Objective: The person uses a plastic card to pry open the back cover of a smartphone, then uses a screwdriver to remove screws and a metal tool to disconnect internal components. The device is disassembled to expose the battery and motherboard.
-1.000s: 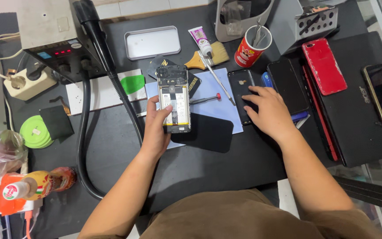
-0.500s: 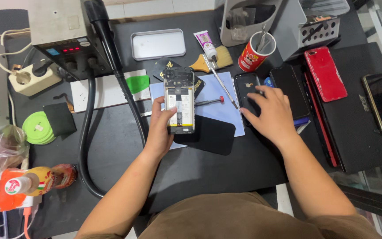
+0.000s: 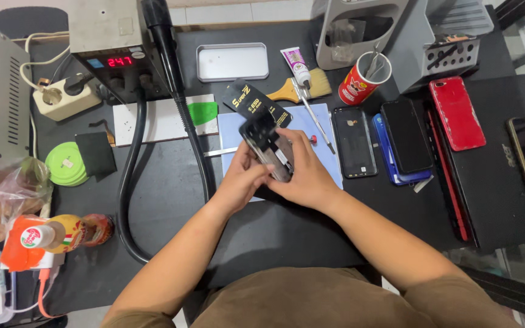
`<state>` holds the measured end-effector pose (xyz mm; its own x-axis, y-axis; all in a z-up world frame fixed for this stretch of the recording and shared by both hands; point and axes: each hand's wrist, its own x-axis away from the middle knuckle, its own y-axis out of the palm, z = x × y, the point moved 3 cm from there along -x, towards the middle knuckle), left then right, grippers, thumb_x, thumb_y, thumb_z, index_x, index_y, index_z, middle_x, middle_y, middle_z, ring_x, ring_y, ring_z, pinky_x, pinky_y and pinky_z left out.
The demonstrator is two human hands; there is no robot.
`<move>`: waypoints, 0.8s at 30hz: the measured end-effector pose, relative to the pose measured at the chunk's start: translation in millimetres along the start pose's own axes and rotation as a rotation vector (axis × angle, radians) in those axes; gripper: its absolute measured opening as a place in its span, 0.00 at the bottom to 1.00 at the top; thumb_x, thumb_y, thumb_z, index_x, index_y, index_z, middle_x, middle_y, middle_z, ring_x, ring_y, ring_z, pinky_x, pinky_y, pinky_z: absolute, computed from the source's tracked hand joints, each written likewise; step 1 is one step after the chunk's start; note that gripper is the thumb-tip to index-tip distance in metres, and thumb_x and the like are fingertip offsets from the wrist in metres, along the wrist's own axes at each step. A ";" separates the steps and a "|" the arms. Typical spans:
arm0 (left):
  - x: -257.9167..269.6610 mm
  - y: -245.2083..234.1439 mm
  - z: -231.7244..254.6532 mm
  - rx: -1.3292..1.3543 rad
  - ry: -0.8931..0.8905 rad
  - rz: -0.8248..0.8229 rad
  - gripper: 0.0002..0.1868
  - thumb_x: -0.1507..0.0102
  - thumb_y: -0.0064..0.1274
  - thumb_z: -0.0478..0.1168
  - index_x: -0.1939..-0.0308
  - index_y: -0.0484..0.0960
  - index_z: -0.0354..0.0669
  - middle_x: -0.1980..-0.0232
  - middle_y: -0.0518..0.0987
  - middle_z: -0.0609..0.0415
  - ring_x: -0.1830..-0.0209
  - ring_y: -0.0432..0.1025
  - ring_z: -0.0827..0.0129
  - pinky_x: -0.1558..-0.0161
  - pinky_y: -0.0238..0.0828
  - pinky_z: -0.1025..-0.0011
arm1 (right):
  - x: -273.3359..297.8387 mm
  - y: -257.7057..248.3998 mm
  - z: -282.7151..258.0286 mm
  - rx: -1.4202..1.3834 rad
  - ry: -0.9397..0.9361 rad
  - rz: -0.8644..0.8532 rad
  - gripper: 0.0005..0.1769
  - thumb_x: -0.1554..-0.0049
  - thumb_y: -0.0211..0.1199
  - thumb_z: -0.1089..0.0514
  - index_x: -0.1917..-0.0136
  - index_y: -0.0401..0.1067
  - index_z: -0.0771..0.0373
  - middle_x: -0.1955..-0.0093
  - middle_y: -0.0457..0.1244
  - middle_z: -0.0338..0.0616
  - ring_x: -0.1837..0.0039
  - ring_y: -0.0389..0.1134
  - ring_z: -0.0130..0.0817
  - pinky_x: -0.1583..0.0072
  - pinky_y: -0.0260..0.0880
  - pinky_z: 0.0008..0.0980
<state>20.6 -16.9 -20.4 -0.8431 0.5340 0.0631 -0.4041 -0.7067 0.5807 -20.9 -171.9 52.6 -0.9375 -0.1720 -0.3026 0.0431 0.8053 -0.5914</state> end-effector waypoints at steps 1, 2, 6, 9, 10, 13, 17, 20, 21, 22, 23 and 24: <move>-0.4 2.2 2.1 -0.066 0.055 -0.005 0.40 0.37 0.57 0.31 0.23 0.56 0.36 0.36 0.69 0.48 0.43 0.66 0.64 0.50 0.60 0.67 | -1.2 3.2 2.8 -0.034 0.006 0.022 0.50 0.53 0.76 0.56 0.25 0.54 0.62 0.31 0.57 0.55 0.31 0.65 0.52 0.31 0.68 0.42; 0.6 5.7 5.6 -0.132 0.109 -0.004 0.41 0.37 0.60 0.35 0.24 0.55 0.38 0.36 0.70 0.49 0.39 0.66 0.65 0.42 0.63 0.67 | -1.4 7.3 5.1 -0.073 0.013 0.039 0.47 0.52 0.74 0.58 0.25 0.55 0.62 0.31 0.57 0.55 0.30 0.65 0.52 0.29 0.68 0.41; 20.4 18.8 53.9 -1.006 0.715 0.160 0.52 0.46 0.74 0.48 0.29 0.55 0.38 0.33 0.64 0.42 0.35 0.64 0.54 0.32 0.62 0.60 | 2.8 -11.9 22.9 0.016 0.056 0.014 0.42 0.56 0.77 0.56 0.31 0.64 0.63 0.37 0.63 0.53 0.35 0.68 0.49 0.34 0.69 0.41; 23.4 32.3 75.2 -1.097 0.727 -0.073 0.51 0.53 0.77 0.53 0.34 0.64 0.43 0.33 0.70 0.45 0.31 0.65 0.51 0.30 0.61 0.57 | 12.3 -35.5 30.7 0.025 0.057 -0.090 0.41 0.58 0.78 0.55 0.33 0.67 0.63 0.36 0.64 0.53 0.36 0.69 0.48 0.36 0.69 0.42; 23.2 38.6 77.2 -1.194 0.712 -0.157 0.51 0.55 0.76 0.53 0.34 0.66 0.42 0.33 0.70 0.43 0.30 0.64 0.48 0.32 0.59 0.55 | 17.0 -39.6 29.7 0.039 0.000 -0.117 0.41 0.58 0.78 0.55 0.33 0.67 0.64 0.35 0.63 0.53 0.34 0.67 0.49 0.35 0.68 0.43; 22.6 50.2 70.3 -1.411 0.685 -0.348 0.52 0.61 0.74 0.52 0.36 0.70 0.41 0.33 0.70 0.42 0.31 0.62 0.44 0.35 0.57 0.50 | 23.8 -36.8 29.3 0.123 -0.136 -0.203 0.39 0.59 0.79 0.54 0.36 0.69 0.64 0.34 0.63 0.53 0.35 0.65 0.51 0.34 0.66 0.45; 20.8 45.8 50.6 -1.457 0.633 -0.412 0.46 0.58 0.71 0.50 0.39 0.72 0.42 0.34 0.72 0.46 0.32 0.65 0.49 0.36 0.59 0.52 | 28.2 -28.0 25.2 0.286 -0.203 -0.266 0.37 0.60 0.79 0.51 0.39 0.72 0.63 0.36 0.64 0.49 0.36 0.63 0.49 0.34 0.64 0.46; 17.5 36.9 42.8 -1.465 0.583 -0.387 0.44 0.55 0.70 0.50 0.37 0.72 0.41 0.36 0.73 0.48 0.33 0.66 0.52 0.35 0.60 0.54 | 25.7 -29.3 17.8 0.310 -0.223 -0.252 0.35 0.60 0.78 0.49 0.41 0.74 0.61 0.36 0.64 0.47 0.36 0.63 0.50 0.34 0.63 0.47; 17.5 34.5 40.7 -1.467 0.573 -0.372 0.45 0.55 0.69 0.50 0.36 0.71 0.40 0.36 0.73 0.48 0.34 0.67 0.52 0.35 0.60 0.54 | 25.0 -29.8 15.7 0.301 -0.239 -0.244 0.33 0.60 0.78 0.49 0.43 0.74 0.61 0.36 0.63 0.49 0.36 0.63 0.50 0.35 0.63 0.47; 16.9 33.4 39.4 -1.475 0.587 -0.369 0.44 0.55 0.69 0.50 0.38 0.72 0.39 0.38 0.73 0.47 0.35 0.67 0.51 0.36 0.60 0.54 | 23.5 -31.7 15.0 0.296 -0.255 -0.233 0.32 0.60 0.78 0.48 0.44 0.75 0.61 0.36 0.63 0.50 0.36 0.63 0.50 0.35 0.63 0.47; 16.1 32.7 38.6 -1.482 0.600 -0.367 0.44 0.55 0.69 0.51 0.39 0.72 0.39 0.39 0.73 0.47 0.37 0.67 0.51 0.37 0.60 0.54 | 21.4 -32.8 15.1 0.290 -0.270 -0.223 0.31 0.60 0.78 0.48 0.46 0.75 0.61 0.36 0.62 0.52 0.36 0.63 0.50 0.36 0.63 0.47; 14.9 32.9 38.4 -1.489 0.617 -0.365 0.43 0.56 0.69 0.52 0.40 0.73 0.39 0.40 0.73 0.47 0.38 0.67 0.50 0.37 0.61 0.53 | 17.6 -36.7 18.1 0.288 -0.218 -0.181 0.26 0.56 0.76 0.49 0.46 0.76 0.60 0.36 0.63 0.49 0.37 0.63 0.47 0.37 0.64 0.45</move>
<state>8.3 -14.4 30.9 -0.4909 0.7653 -0.4164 -0.2564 -0.5836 -0.7705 -32.7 -214.7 55.5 -0.8452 -0.4374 -0.3072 0.0081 0.5642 -0.8256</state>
